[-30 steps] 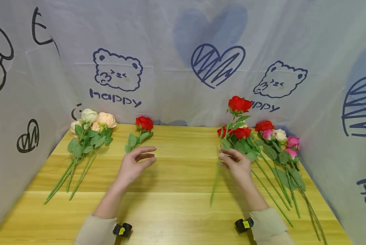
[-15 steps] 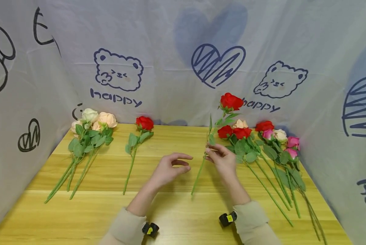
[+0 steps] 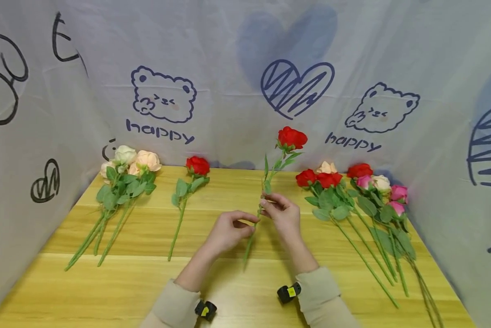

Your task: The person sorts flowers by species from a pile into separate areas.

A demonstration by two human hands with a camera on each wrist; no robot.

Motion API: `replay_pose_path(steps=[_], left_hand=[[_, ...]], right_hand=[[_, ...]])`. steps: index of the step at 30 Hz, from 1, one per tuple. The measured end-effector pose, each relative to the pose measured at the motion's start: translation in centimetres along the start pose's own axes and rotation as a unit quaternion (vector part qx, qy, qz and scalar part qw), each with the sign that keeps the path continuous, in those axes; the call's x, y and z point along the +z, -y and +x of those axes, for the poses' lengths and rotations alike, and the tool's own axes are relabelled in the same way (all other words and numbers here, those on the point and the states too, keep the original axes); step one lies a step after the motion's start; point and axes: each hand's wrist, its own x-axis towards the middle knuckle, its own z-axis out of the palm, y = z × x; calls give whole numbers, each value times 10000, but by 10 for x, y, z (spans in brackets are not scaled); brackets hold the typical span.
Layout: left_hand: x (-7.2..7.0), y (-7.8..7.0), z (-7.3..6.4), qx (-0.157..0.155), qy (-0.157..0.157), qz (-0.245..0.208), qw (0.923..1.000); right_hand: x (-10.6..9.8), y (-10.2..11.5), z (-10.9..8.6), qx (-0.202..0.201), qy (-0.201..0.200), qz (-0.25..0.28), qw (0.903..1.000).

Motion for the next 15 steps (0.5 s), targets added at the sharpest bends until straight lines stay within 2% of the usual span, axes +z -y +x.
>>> replay_pose_path(steps=[5, 15], left_hand=[[-2, 3, 0, -19, -16, -37, 10000], [-6, 6, 2, -176, -58, -96, 9998]], right_hand=[[2, -5, -2, 92, -57, 35, 9999], [4, -4, -4, 228, 97, 170, 9995]])
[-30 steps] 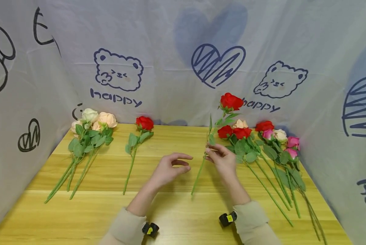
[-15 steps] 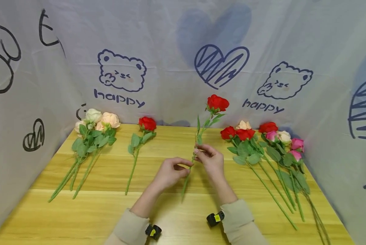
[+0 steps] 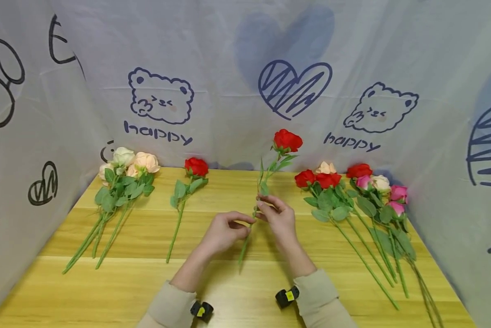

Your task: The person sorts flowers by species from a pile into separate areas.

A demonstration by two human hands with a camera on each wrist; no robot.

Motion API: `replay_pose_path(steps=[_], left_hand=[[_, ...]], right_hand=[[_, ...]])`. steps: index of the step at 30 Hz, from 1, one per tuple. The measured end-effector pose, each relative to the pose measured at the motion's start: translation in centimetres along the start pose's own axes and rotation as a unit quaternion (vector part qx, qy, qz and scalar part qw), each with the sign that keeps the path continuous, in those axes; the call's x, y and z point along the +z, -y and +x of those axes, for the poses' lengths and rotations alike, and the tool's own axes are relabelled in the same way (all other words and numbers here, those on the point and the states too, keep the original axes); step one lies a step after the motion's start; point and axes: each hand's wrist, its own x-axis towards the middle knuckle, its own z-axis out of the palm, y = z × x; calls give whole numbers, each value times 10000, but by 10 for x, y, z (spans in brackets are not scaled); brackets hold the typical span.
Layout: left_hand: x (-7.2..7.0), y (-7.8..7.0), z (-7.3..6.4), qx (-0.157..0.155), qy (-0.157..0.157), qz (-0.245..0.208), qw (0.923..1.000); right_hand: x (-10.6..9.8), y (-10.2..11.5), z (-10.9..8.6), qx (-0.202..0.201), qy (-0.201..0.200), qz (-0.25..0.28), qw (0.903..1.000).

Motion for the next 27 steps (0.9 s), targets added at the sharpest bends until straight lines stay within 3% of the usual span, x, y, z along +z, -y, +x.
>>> replay_pose_path(steps=[9, 14, 21, 27], left_hand=[[-9, -5, -1, -16, -121, 9, 9999], [-20, -8, -2, 25, -187, -47, 9998], [-41, -3, -11, -115, -422, 87, 9990], [-64, 7, -20, -219, -577, 156, 9980]], right_hand=[[1, 12, -5, 167, 404, 49, 9990], [-6, 24, -5, 18, 789, -163, 9967], [-36, 40, -7, -125, 807, -512, 9953], [-71, 45, -5, -136, 443, -857, 9952]])
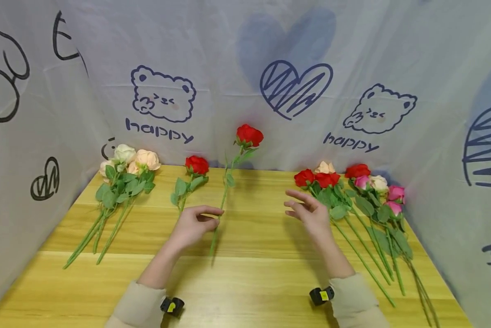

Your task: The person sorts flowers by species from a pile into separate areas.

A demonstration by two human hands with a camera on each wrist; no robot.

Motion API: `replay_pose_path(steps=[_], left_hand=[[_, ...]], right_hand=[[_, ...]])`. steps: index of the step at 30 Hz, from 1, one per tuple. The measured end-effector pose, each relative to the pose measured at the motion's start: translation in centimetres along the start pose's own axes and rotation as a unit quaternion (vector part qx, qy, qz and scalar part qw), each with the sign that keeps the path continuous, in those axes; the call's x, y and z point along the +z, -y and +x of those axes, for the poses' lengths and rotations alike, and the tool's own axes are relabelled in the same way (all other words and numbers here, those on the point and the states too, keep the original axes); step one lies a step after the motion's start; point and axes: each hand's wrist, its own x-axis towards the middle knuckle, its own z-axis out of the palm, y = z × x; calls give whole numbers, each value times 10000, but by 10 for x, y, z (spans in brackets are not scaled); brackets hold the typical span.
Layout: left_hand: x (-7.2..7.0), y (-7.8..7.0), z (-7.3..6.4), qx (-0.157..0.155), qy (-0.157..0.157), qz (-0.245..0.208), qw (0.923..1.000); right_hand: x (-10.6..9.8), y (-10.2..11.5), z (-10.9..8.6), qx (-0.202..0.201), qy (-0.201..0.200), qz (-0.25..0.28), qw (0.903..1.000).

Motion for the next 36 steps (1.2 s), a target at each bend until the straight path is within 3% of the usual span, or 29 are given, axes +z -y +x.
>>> replay_pose_path(steps=[7, 14, 18, 24, 28, 36], left_hand=[[-26, 11, -7, -300, -76, 219, 9993], [-46, 25, -14, -410, 28, 481, 9980], [-55, 29, -17, -487, 84, 514, 9975], [-63, 33, -19, -839, 132, 532, 9950], [-66, 38, -17, -1033, 193, 495, 9932], [-75, 47, -16, -1092, 421, 252, 9928]], right_hand=[[-41, -6, -3, 165, -442, -396, 9981], [-85, -8, -13, 455, -596, -1072, 9914], [-108, -6, -19, 593, -495, -1895, 9788], [-133, -8, -25, 902, -377, -3033, 9479], [-141, -13, -26, 1052, -293, -3358, 9356], [-151, -22, -30, 1004, 43, -3702, 9235]])
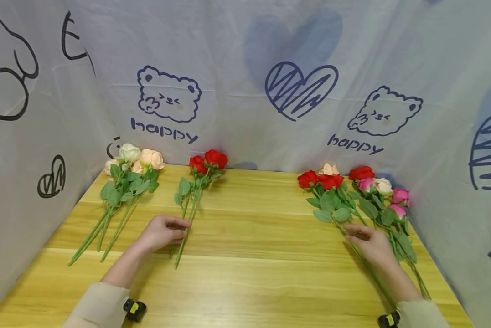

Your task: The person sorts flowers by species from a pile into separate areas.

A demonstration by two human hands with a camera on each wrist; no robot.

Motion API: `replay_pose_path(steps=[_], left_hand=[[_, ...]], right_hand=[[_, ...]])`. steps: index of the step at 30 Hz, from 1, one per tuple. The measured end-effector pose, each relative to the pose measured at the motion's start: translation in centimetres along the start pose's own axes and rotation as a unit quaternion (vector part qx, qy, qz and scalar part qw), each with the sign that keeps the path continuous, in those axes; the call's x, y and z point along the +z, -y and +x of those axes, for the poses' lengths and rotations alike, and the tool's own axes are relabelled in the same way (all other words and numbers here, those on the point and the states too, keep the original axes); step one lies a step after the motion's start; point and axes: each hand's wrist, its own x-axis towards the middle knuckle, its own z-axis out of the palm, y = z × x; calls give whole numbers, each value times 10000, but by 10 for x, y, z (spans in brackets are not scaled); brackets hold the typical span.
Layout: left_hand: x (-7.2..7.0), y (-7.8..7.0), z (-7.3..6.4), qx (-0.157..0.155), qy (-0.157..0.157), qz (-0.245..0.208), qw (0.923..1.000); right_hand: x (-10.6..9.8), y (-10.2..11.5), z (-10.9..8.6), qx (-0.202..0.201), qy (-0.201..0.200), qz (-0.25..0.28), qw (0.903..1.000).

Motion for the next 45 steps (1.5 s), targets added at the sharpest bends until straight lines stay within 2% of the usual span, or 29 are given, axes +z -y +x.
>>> replay_pose_path(steps=[4, 7, 11, 16, 24, 34, 45], left_hand=[[1, 0, 1, -121, 32, 68, 9999], [3, -1, 2, -239, 28, 105, 9997], [3, 0, 4, -281, 56, 187, 9994], [3, 1, 5, -216, 109, 262, 9994], [4, 0, 5, -171, 144, 218, 9995], [4, 0, 5, -260, 147, 232, 9993], [7, -6, 1, -367, 122, 457, 9982]], right_hand=[[-1, -5, 2, -301, 62, -257, 9992], [-1, -6, 4, -563, 47, -693, 9960], [-2, -5, 5, -716, 48, -1150, 9908], [-3, -2, 7, -710, 232, -1267, 9891], [-2, 4, 8, -237, 616, -702, 9953], [0, 4, 9, -206, 888, -121, 9958], [2, 6, 5, -107, 928, 377, 9949]])
